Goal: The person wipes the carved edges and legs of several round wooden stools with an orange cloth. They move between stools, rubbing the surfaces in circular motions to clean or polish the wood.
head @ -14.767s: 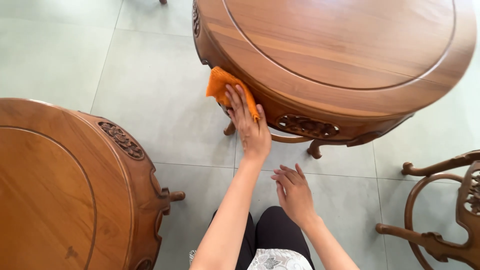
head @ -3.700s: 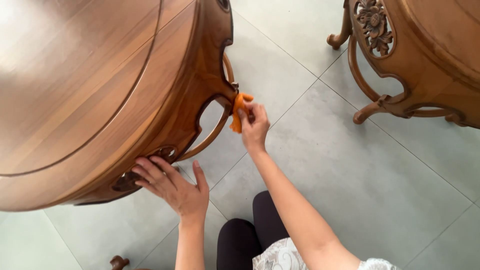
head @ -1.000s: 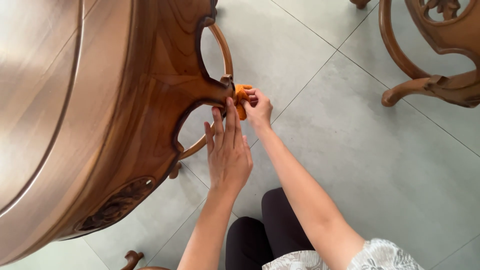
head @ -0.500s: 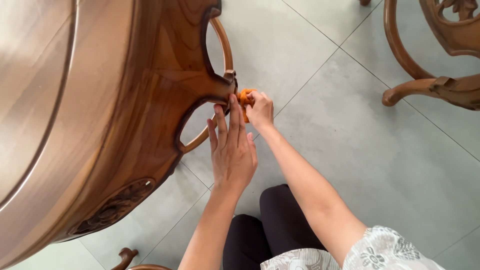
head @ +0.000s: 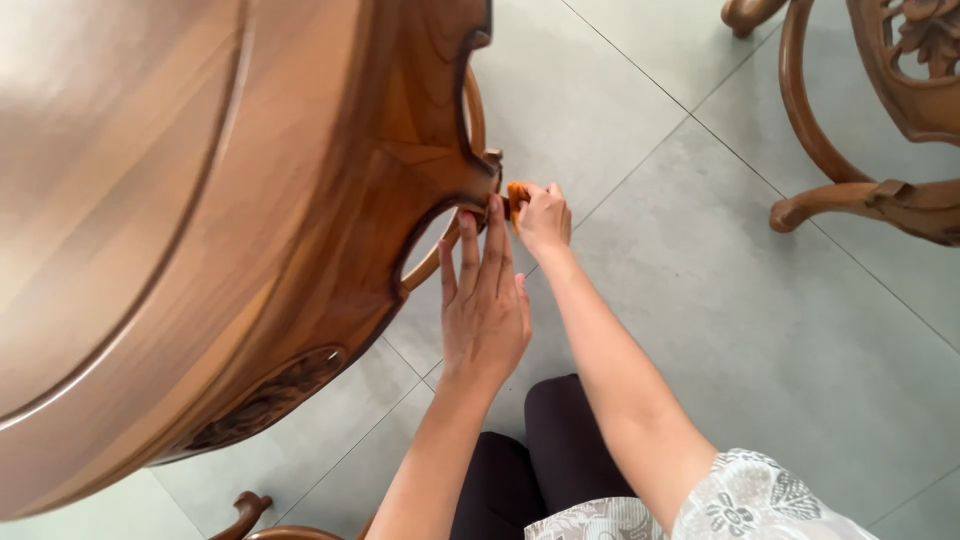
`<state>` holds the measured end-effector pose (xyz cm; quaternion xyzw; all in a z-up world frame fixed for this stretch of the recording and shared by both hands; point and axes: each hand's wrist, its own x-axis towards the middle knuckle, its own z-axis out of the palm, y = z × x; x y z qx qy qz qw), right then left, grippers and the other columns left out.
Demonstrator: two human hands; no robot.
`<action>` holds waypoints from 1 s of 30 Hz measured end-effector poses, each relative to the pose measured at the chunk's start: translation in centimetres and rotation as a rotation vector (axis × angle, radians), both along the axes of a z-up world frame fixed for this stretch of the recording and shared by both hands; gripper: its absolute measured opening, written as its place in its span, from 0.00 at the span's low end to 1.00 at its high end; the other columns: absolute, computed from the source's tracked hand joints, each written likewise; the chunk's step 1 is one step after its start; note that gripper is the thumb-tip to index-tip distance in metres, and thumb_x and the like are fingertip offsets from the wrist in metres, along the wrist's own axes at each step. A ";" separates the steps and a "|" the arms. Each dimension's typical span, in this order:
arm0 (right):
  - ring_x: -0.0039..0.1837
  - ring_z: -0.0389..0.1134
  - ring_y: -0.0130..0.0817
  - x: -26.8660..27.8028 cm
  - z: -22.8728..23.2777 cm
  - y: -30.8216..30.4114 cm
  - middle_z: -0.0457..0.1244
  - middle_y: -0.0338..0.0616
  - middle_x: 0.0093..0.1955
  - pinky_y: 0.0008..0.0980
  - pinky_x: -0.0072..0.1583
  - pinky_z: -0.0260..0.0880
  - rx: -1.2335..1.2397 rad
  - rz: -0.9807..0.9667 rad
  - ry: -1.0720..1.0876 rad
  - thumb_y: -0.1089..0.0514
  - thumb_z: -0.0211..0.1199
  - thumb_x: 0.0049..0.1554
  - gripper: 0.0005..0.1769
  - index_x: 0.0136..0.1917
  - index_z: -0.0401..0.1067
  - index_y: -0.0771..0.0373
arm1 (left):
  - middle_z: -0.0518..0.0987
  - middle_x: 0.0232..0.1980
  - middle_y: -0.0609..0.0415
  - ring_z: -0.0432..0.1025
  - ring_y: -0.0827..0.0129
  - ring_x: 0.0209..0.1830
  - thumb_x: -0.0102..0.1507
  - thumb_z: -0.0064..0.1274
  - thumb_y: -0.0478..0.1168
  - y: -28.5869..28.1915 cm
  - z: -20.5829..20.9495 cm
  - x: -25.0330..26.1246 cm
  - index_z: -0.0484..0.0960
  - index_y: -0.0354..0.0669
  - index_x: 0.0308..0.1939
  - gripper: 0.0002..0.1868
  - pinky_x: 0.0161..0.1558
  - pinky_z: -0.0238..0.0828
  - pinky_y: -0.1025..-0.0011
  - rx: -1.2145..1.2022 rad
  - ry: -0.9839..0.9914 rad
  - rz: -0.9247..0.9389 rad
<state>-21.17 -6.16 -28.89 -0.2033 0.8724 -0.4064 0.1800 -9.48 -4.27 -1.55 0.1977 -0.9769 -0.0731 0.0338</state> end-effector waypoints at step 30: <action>0.39 0.64 0.33 9.6 41.7 7.1 0.64 0.47 0.47 0.33 0.40 0.66 -0.830 0.184 0.480 0.74 0.66 0.56 0.13 0.54 0.77 0.66 | 0.59 0.78 0.37 0.59 0.48 0.79 0.69 0.51 0.28 2.3 18.4 20.4 0.66 0.30 0.74 0.29 0.74 0.62 0.59 -0.166 0.939 0.639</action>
